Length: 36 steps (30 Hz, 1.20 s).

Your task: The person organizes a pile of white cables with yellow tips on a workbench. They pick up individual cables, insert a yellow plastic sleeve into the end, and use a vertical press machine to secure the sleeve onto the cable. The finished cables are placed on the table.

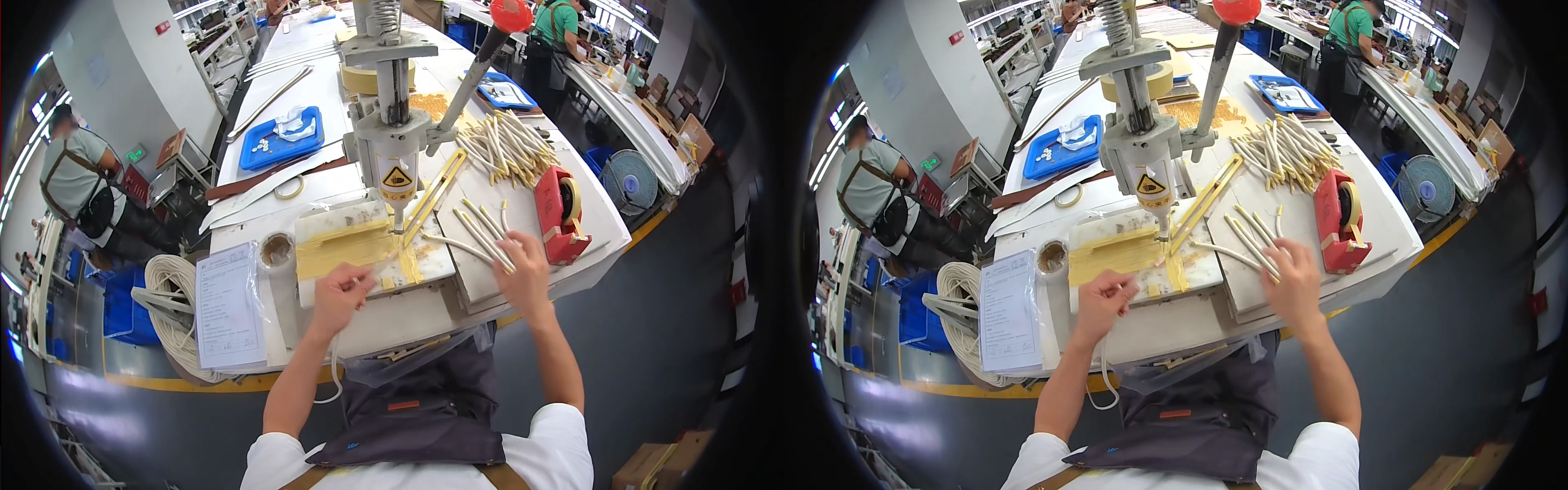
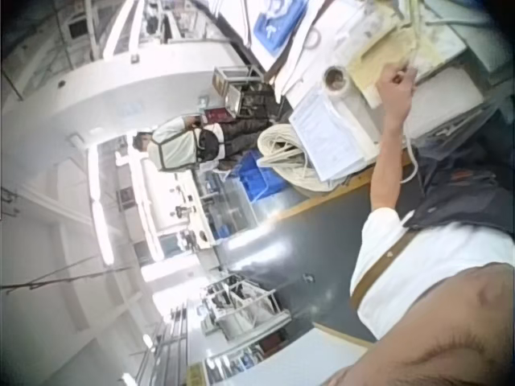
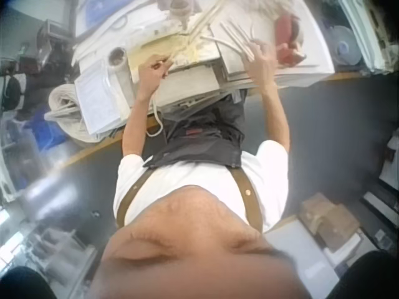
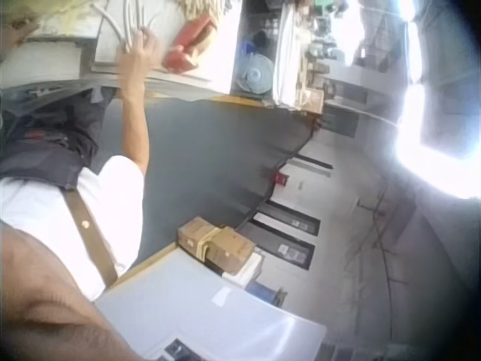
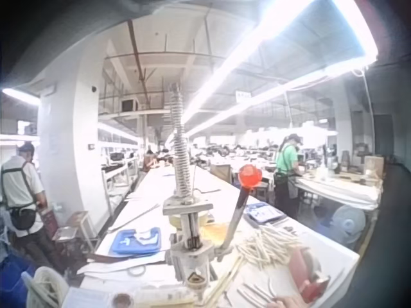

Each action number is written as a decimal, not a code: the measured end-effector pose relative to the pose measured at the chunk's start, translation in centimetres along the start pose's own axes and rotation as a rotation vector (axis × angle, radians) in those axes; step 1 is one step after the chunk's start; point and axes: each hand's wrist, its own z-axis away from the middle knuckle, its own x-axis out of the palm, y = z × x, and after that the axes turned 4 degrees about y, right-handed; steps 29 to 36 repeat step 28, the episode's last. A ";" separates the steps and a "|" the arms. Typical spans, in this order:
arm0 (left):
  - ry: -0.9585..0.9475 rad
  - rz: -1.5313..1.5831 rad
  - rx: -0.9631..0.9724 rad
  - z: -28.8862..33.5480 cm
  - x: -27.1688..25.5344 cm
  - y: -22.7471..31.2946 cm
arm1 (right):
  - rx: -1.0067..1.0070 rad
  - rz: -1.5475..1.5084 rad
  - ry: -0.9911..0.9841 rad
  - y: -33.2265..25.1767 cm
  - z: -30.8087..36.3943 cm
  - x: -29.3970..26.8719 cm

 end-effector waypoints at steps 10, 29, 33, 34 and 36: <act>-0.134 -0.351 -0.032 8.2 -1.6 1.4 | -0.227 -0.685 -0.461 -7.3 0.9 5.1; 0.197 -0.768 0.139 2.2 -13.6 -0.6 | 0.106 -0.361 -0.312 -6.9 -1.1 12.5; 0.197 -0.768 0.139 2.2 -13.6 -0.6 | 0.106 -0.361 -0.312 -6.9 -1.1 12.5; 0.197 -0.768 0.139 2.2 -13.6 -0.6 | 0.106 -0.361 -0.312 -6.9 -1.1 12.5; 0.197 -0.768 0.139 2.2 -13.6 -0.6 | 0.106 -0.361 -0.312 -6.9 -1.1 12.5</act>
